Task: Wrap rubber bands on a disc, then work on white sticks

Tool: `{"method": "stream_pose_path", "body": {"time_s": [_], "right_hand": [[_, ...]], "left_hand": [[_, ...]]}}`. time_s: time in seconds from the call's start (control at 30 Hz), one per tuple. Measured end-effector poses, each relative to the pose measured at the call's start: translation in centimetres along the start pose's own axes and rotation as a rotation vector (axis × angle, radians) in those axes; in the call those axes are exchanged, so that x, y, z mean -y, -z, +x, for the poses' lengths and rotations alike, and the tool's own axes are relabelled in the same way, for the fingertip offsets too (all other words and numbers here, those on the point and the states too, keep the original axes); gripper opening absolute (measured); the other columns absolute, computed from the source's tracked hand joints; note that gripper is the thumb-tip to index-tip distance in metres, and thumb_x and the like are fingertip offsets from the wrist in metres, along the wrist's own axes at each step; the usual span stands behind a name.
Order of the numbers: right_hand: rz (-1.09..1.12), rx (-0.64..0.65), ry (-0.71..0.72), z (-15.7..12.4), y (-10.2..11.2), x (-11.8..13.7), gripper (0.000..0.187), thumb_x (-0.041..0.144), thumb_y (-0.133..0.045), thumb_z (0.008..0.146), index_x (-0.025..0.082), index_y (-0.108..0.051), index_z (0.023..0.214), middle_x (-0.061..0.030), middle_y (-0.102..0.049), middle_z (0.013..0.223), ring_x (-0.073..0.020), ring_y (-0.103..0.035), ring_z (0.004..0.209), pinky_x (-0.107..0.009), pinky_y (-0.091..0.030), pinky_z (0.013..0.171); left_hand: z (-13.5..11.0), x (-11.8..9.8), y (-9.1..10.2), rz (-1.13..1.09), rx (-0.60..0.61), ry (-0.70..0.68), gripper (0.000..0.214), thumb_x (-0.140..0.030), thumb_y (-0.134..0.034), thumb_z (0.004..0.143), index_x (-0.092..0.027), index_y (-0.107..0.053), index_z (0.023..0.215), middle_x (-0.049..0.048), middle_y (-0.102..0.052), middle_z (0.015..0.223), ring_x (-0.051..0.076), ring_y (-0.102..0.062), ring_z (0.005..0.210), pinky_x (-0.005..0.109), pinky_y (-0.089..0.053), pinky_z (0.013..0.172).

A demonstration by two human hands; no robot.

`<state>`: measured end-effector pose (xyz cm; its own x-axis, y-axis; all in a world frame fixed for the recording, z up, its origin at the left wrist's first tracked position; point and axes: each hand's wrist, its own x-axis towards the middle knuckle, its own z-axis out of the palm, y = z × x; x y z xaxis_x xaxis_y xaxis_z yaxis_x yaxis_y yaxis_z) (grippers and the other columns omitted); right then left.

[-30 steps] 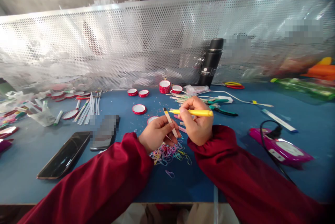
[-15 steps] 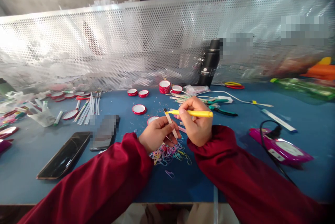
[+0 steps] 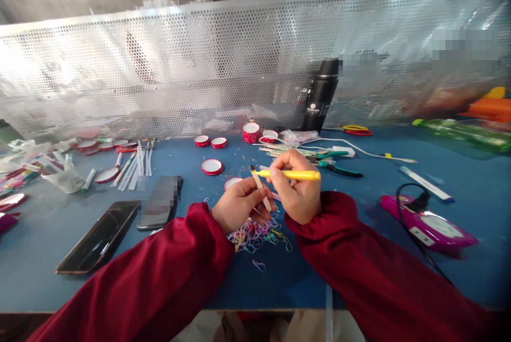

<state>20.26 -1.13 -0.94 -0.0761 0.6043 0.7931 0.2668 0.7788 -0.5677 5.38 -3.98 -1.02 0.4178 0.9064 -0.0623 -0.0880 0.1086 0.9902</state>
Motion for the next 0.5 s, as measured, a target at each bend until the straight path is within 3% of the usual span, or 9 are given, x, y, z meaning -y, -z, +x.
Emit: {"method": "stream_pose_path", "body": {"time_s": [0.5], "right_hand": [[-0.021,-0.036,-0.022,0.11,-0.13,-0.05,0.01,0.023,-0.057,0.085,0.026,-0.053,0.076,0.0016,-0.052,0.062,-0.0174,-0.056,0.054,-0.034,-0.047,0.051]], "left_hand": [[0.03,0.06,0.03,0.003,-0.015,-0.003,0.023,-0.036,-0.061,0.084,-0.016,-0.051,0.085,0.0019,-0.063,0.073,0.009,-0.059,0.053,0.02,-0.048,0.048]]}}
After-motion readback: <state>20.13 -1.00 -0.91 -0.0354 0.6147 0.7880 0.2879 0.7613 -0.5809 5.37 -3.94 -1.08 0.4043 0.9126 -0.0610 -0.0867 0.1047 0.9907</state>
